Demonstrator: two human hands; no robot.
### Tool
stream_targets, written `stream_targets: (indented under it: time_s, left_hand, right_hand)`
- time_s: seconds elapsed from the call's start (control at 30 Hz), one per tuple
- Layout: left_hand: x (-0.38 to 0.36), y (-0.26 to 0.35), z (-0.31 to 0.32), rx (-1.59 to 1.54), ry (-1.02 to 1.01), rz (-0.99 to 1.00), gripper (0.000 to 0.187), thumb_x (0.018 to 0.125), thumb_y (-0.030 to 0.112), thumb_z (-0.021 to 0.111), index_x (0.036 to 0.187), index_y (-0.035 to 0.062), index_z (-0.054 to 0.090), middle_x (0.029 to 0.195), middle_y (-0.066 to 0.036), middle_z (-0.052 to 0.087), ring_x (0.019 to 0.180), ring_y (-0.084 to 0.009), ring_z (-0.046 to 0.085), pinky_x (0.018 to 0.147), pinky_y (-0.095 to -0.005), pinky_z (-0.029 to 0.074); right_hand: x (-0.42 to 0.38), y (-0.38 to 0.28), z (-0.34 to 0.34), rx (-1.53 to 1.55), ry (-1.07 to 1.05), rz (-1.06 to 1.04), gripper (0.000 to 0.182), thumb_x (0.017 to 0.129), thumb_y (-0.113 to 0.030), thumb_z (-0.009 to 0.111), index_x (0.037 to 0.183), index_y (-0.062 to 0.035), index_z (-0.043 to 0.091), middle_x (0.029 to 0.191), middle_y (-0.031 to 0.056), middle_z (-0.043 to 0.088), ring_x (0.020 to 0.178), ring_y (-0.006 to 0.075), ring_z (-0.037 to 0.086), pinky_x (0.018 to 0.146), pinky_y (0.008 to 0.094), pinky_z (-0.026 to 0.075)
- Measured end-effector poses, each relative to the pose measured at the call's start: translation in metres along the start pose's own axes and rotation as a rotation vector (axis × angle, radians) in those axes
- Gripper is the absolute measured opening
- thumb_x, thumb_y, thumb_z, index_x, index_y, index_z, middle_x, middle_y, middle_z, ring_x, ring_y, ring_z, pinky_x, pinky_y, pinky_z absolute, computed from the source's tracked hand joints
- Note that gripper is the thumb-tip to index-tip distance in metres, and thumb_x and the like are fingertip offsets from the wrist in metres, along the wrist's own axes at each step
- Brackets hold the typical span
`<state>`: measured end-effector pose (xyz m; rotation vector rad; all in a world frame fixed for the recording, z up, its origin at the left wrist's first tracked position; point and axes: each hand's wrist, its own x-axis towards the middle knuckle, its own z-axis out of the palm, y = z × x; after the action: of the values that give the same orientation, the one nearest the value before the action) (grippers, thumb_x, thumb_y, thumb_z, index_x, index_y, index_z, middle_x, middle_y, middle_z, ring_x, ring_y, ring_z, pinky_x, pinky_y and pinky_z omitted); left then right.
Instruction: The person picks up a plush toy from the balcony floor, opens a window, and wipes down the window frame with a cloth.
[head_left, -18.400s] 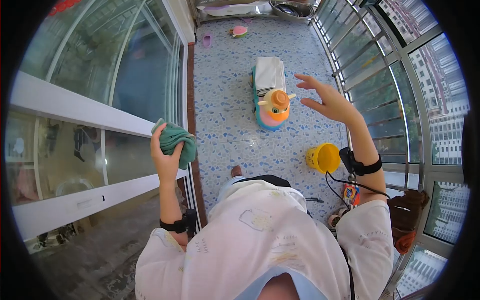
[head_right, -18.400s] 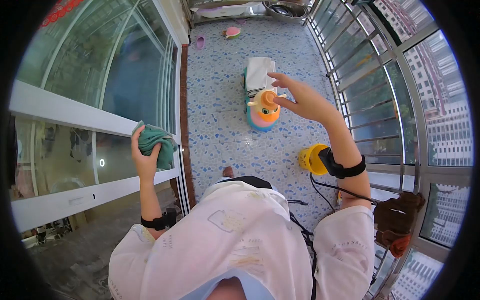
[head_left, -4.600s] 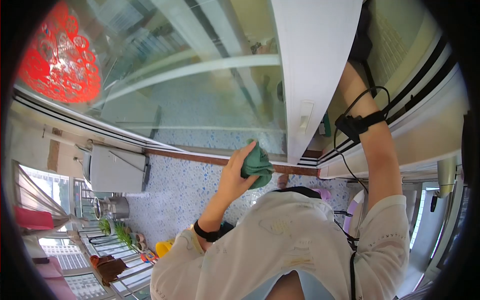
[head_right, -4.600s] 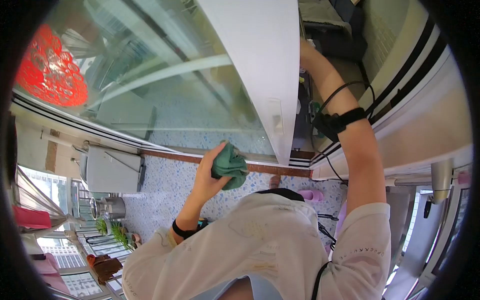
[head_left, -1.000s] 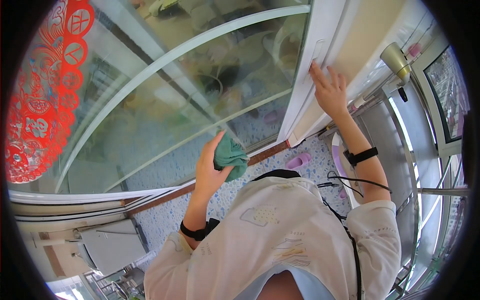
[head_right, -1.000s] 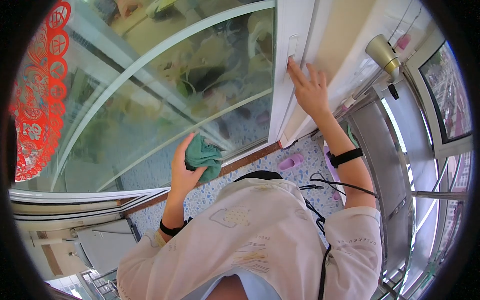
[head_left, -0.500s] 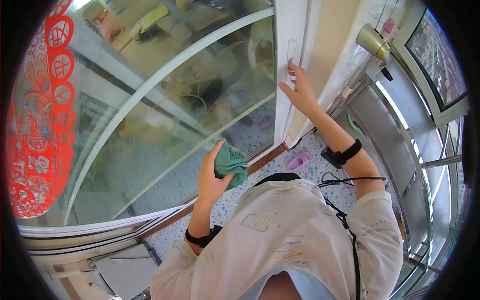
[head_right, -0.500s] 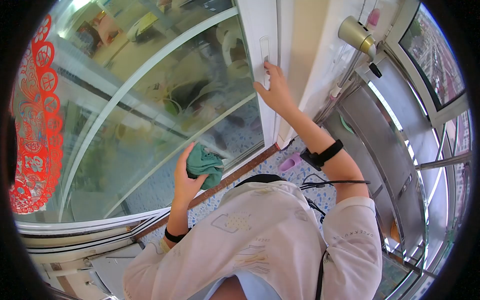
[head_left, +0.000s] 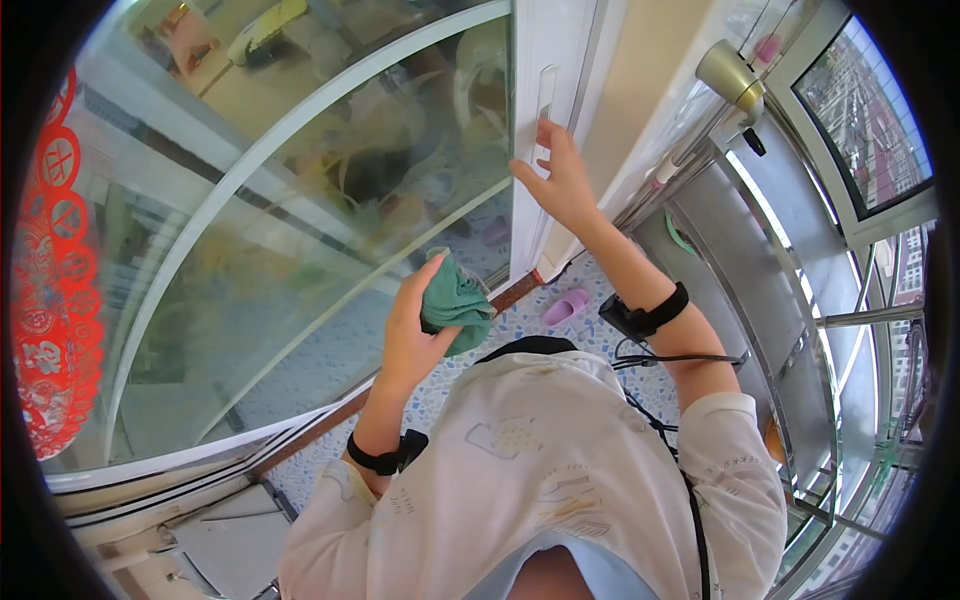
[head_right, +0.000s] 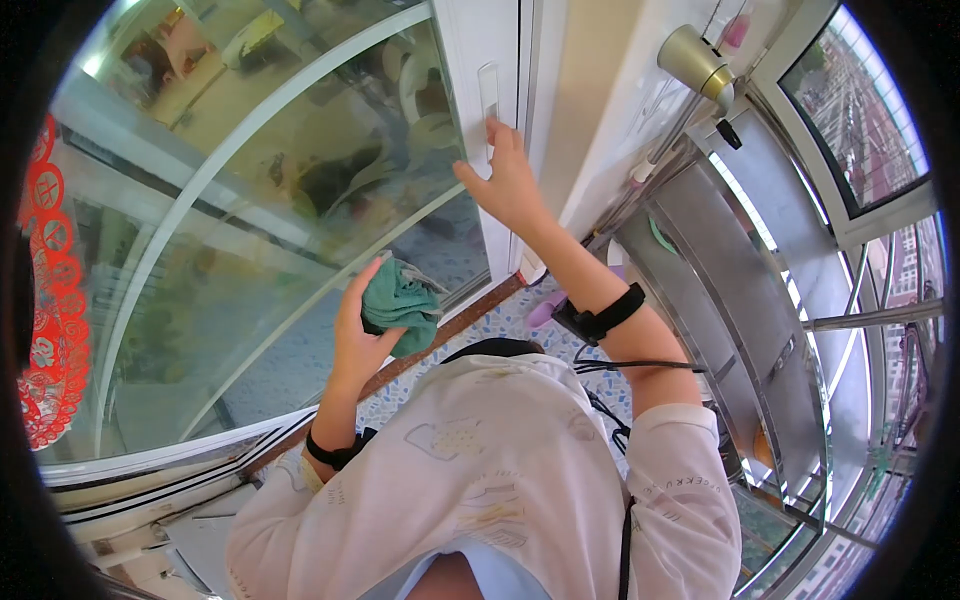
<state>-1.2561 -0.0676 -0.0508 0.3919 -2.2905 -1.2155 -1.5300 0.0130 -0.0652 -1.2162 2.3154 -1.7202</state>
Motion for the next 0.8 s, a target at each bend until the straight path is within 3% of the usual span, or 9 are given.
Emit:
stream_targets:
  time_s: [0.23,0.33,0.43,0.5,0.53,0.6,0.63,0.73,0.8]
  left_hand:
    - [0.006,-0.014,0.010,0.002,-0.003,0.032,0.073,0.066,-0.004,0.078,0.130,0.0069,0.044,0.123,-0.013,0.054,0.112,-0.0261,0.055,0.098,-0.0358,0.042]
    - [0.015,-0.019,0.015,-0.055,0.045,0.024,0.072,0.065,-0.006,0.079,0.124,0.0077,0.039,0.117,-0.012,0.051,0.110,-0.0249,0.054,0.098,-0.0352,0.042]
    - [0.031,-0.013,0.014,-0.118,0.038,0.060,0.074,0.065,-0.007,0.079,0.123,0.0086,0.035,0.118,-0.012,0.047,0.112,-0.0239,0.052,0.098,-0.0353,0.041]
    - [0.043,-0.001,0.015,-0.158,0.032,0.192,0.075,0.066,-0.007,0.078,0.124,0.0095,0.032,0.121,-0.013,0.044,0.115,-0.0238,0.050,0.099,-0.0361,0.040]
    - [0.047,0.005,0.017,-0.164,0.038,0.199,0.075,0.066,-0.007,0.078,0.124,0.0095,0.032,0.121,-0.013,0.044,0.115,-0.0238,0.050,0.099,-0.0361,0.040]
    - [0.058,0.018,0.021,-0.350,-0.025,0.284,0.077,0.067,-0.011,0.072,0.126,0.0108,0.029,0.124,-0.012,0.040,0.115,-0.0236,0.049,0.100,-0.0367,0.039]
    - [0.064,0.026,0.023,-0.355,-0.019,0.295,0.077,0.067,-0.011,0.072,0.126,0.0108,0.029,0.124,-0.012,0.040,0.115,-0.0236,0.049,0.100,-0.0367,0.039]
    - [0.083,0.041,0.029,-0.523,-0.085,0.289,0.077,0.069,-0.013,0.066,0.129,0.0115,0.025,0.124,-0.013,0.039,0.118,-0.0237,0.046,0.102,-0.0376,0.038]
    - [0.097,0.044,0.034,-0.472,-0.106,0.356,0.076,0.070,-0.012,0.061,0.131,0.0118,0.022,0.124,-0.013,0.038,0.122,-0.0229,0.042,0.103,-0.0377,0.037]
  right_hand:
    - [-0.007,-0.016,0.001,0.030,-0.032,0.030,0.072,0.082,-0.024,0.071,0.136,0.0061,0.034,0.130,0.0238,0.044,0.119,0.0351,0.049,0.095,0.0423,0.049]
    - [-0.009,-0.017,-0.008,0.022,-0.146,0.027,0.075,0.083,-0.022,0.071,0.139,0.0061,0.031,0.136,0.0241,0.041,0.125,0.0346,0.048,0.096,0.0424,0.048]
    - [-0.018,-0.026,-0.025,0.156,-0.332,0.104,0.080,0.083,-0.022,0.072,0.146,-0.0007,0.027,0.144,0.0237,0.036,0.130,0.0337,0.045,0.100,0.0457,0.045]
    - [-0.028,-0.036,-0.036,0.200,-0.689,0.084,0.088,0.084,-0.021,0.072,0.153,-0.0099,0.018,0.154,0.0190,0.026,0.137,0.0285,0.038,0.106,0.0424,0.037]
    - [-0.034,-0.039,-0.037,0.191,-0.688,0.079,0.088,0.084,-0.021,0.072,0.153,-0.0099,0.018,0.154,0.0190,0.026,0.137,0.0285,0.038,0.106,0.0424,0.037]
    - [-0.042,-0.046,-0.041,0.777,-0.839,0.178,0.100,0.081,-0.024,0.076,0.155,-0.0146,0.010,0.155,0.0159,0.024,0.141,0.0258,0.030,0.113,0.0427,0.025]
    - [-0.042,-0.048,-0.048,0.819,-0.818,0.226,0.109,0.078,-0.031,0.079,0.155,-0.0127,0.005,0.157,0.0127,0.020,0.143,0.0236,0.023,0.115,0.0397,0.019]
    - [-0.036,-0.065,-0.060,0.890,-0.817,0.106,0.102,0.084,-0.027,0.074,0.155,-0.0107,0.003,0.155,0.0154,0.022,0.142,0.0264,0.024,0.115,0.0410,0.019]
    - [-0.041,-0.067,-0.058,0.907,-0.737,0.118,0.106,0.081,-0.035,0.076,0.154,-0.0067,0.004,0.153,0.0121,0.024,0.140,0.0226,0.026,0.115,0.0371,0.020]
